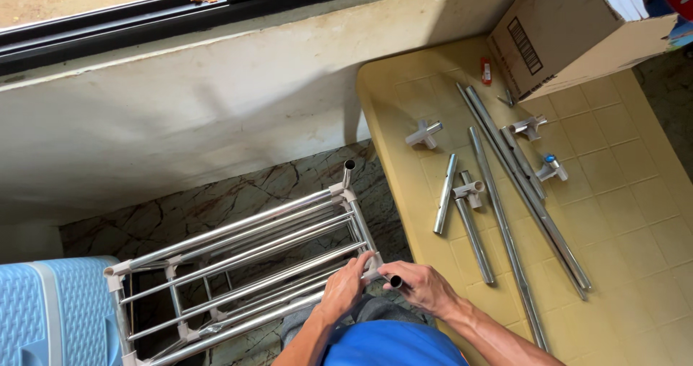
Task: The person assembles a metal storage shelf by inserting metal rods into white plastic connectors and tightening them by hand. The person repeatedly picks up rods and connectors, aligns them, and secures the joints to build the frame.
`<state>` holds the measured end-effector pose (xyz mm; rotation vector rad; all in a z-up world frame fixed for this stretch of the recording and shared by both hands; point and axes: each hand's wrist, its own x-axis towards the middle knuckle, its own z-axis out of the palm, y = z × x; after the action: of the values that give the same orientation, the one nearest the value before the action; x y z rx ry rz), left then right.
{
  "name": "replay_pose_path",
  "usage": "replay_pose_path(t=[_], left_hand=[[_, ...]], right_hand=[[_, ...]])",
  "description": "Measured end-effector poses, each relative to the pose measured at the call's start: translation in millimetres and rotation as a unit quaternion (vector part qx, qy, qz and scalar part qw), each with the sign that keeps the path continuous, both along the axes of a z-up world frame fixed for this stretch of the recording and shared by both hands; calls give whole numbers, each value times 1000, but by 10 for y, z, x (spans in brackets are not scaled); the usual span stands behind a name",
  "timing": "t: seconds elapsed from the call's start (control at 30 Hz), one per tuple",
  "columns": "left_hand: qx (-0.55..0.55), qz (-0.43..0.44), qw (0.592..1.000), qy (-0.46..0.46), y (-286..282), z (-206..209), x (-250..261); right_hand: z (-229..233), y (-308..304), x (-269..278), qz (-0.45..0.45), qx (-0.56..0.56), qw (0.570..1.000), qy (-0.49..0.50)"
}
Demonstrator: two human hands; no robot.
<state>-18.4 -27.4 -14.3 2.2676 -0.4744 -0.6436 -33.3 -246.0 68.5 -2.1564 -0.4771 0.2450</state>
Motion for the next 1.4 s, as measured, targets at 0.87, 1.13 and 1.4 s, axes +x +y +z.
replay_pose_path(t=[0.87,1.13,1.4], left_hand=[[59,-15,997,55,-1,-73,164],[50,2,996,72,-9,-55,143],[18,14,997,80,42,-107,173]], right_hand=[[235,-63,109,75,21,994,-72],[59,-63,-9,-8,-25,999,22],[259,-94,78,69,19,991,-116]])
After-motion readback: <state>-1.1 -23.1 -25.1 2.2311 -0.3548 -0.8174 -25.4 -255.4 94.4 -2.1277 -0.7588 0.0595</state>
